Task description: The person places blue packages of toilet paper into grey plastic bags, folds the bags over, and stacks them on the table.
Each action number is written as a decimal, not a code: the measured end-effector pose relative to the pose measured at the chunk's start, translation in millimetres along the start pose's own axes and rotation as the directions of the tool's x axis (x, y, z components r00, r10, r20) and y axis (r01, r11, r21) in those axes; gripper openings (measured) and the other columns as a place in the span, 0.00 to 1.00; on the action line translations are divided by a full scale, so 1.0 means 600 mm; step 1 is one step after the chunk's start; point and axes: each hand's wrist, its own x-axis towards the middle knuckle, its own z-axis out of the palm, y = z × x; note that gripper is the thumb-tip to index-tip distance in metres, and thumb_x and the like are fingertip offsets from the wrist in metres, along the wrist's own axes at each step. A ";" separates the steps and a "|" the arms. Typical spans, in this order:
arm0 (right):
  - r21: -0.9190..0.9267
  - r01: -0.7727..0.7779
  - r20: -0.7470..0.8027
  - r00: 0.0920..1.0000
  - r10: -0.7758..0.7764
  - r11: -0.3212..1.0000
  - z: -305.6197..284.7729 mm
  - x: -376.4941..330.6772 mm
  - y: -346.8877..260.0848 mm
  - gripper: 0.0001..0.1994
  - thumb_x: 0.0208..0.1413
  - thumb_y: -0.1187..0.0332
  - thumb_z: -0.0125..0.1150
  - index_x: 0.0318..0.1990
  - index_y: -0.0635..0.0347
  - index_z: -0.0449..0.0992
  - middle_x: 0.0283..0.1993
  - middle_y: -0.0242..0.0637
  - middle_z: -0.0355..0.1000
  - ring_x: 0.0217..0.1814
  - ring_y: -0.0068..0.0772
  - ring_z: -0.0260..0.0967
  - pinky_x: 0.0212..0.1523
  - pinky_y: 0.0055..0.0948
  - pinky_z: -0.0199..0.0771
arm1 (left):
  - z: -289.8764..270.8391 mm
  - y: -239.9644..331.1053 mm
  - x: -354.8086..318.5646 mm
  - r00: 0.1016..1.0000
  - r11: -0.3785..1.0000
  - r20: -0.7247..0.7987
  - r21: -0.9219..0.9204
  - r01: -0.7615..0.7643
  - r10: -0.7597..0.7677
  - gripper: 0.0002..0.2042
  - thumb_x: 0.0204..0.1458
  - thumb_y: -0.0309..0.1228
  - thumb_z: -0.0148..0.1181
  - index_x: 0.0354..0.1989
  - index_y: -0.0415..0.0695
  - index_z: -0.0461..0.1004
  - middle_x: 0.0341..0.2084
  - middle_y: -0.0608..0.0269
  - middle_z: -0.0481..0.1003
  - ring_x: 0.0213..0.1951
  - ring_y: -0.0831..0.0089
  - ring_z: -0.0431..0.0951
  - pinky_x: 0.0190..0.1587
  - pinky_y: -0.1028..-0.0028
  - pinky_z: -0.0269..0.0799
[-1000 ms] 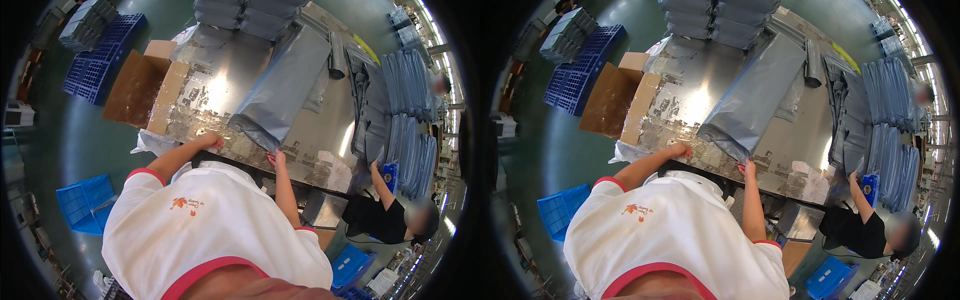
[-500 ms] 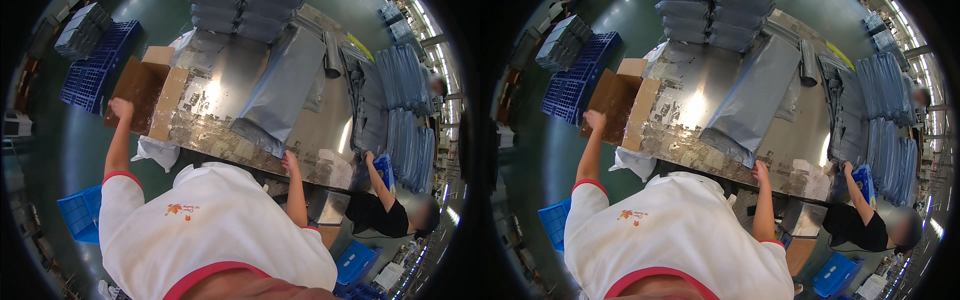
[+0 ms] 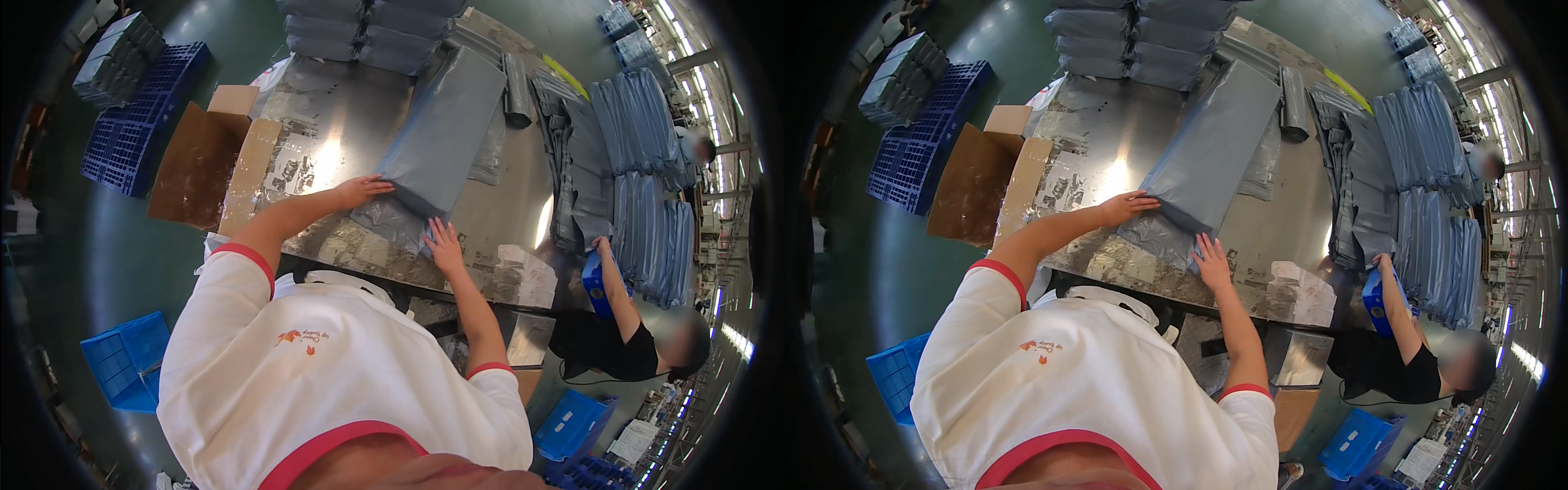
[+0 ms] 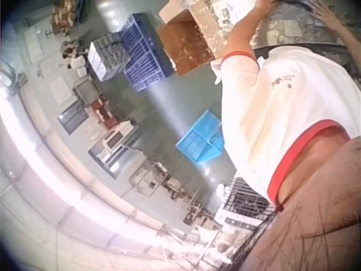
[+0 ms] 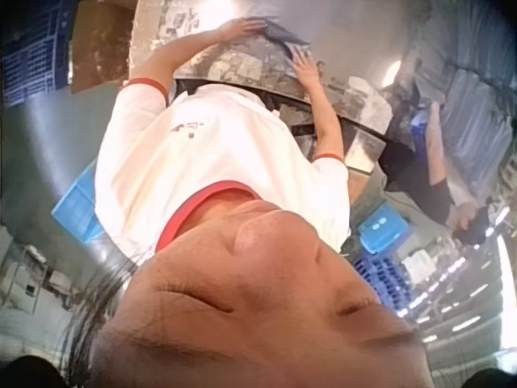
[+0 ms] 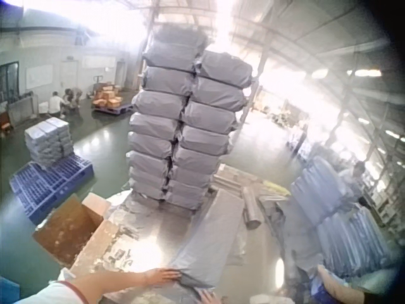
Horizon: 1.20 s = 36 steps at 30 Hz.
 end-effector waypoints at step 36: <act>0.657 -0.081 0.528 0.759 0.381 -0.749 -0.130 0.091 0.034 0.23 0.43 0.59 0.49 0.44 0.67 0.59 0.44 0.44 0.61 0.46 0.39 0.58 0.48 0.35 0.56 | -0.090 -0.074 0.048 0.783 -0.949 0.606 -0.308 0.068 -0.141 0.26 0.39 0.48 0.48 0.42 0.42 0.61 0.33 0.60 0.66 0.34 0.75 0.68 0.36 0.77 0.64</act>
